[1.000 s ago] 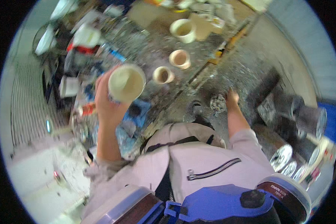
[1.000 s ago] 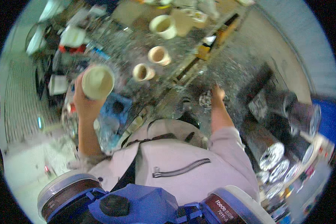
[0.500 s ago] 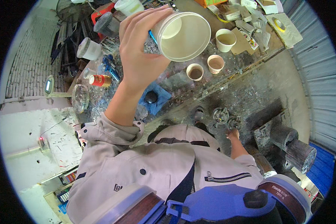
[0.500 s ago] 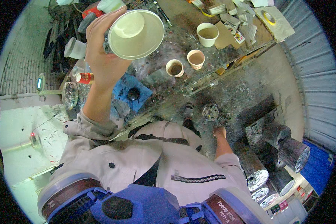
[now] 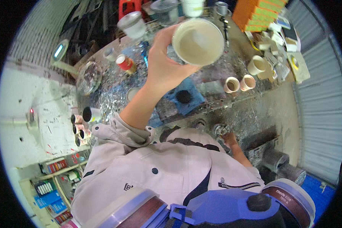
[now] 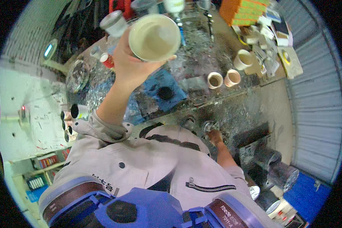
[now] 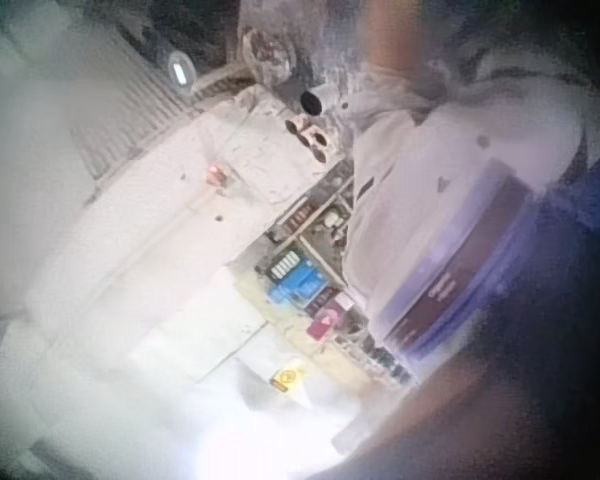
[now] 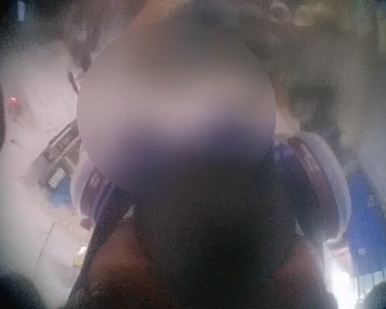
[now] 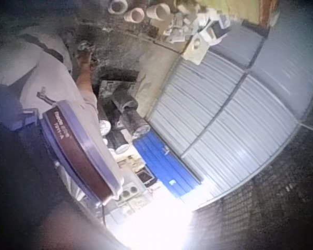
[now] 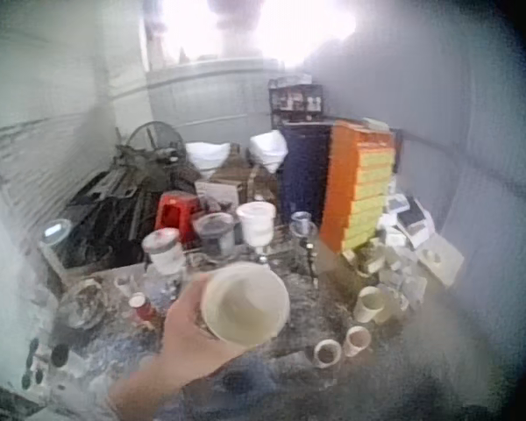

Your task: The person pours paint from a spray gun into a paper cup, then adds liquid from several bottles into the cup. They stir the mixture with a stick and transfer some of the mixed paint into another container.

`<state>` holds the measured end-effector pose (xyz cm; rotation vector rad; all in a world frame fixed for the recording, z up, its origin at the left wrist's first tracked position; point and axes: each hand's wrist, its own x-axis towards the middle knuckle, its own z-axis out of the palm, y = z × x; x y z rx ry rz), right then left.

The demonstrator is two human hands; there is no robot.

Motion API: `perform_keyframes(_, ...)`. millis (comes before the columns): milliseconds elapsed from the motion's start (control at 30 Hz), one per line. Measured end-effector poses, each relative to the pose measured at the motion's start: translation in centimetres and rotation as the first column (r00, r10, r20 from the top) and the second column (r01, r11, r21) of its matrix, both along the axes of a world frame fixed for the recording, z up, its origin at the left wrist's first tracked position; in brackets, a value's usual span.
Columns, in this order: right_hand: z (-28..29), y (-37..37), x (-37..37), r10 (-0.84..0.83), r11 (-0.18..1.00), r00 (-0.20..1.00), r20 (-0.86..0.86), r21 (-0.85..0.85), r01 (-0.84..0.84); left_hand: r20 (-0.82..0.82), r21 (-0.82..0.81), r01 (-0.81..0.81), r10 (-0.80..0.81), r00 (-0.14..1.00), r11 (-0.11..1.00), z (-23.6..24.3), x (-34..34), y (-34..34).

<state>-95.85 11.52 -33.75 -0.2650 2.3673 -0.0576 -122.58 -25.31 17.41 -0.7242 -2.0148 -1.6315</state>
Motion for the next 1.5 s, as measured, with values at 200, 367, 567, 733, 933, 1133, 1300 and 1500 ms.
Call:
perform_keyframes(200, 20.6, -12.5, -4.7, -0.494, 0.707, 0.858, 0.139, -0.511, 0.489, 0.642, 0.765, -0.389, -0.558, 0.526, 0.513, -7.3, 3.8, -11.9)
perform_keyframes(367, 30.7, -22.7, -10.7, -0.439, 0.519, 0.897, -0.054, -0.83, 0.204, 0.831, 0.556, -0.465, -0.473, 0.292, 0.689, -14.3, 11.6, -20.3)
perform_keyframes(567, 35.8, -39.2, -17.0, -0.199, 0.249, 0.976, 0.092, -0.958, 0.141, 0.428, 0.005, -0.314, 0.282, 0.859, 0.949, -17.4, 16.7, -26.6)
perform_keyframes(733, 35.4, -50.0, -15.8, -0.128, 0.337, 0.987, 0.096, -0.932, 0.134, 0.236, -0.161, -0.397, 0.426, 0.874, 0.904, -17.8, 19.3, -32.8)
perform_keyframes(933, 33.1, -54.1, -15.2, -0.259, 0.314, 0.959, 0.117, -0.928, 0.198, 0.577, 0.009, -0.762, 0.619, 0.533, 0.647, -22.5, 22.6, -38.8)
perform_keyframes(1133, 33.7, -54.5, -18.0, -0.343, 0.253, 0.937, 0.061, -0.955, 0.155, 0.333, -0.225, -0.899, 0.897, 0.291, 0.375, -26.9, 18.3, -44.2)
perform_keyframes(1300, 35.7, -58.7, -23.9, -0.275, 0.242, 0.962, 0.011, -0.967, 0.08, 0.316, -0.175, -0.901, 0.889, 0.331, 0.398, -27.2, 15.9, -46.2)
perform_keyframes(1500, 34.3, -70.2, -35.3, -0.236, 0.318, 0.945, -0.226, -0.937, -0.144, 0.384, -0.093, -0.889, 0.84, 0.384, 0.449, -26.3, 17.3, -45.8)
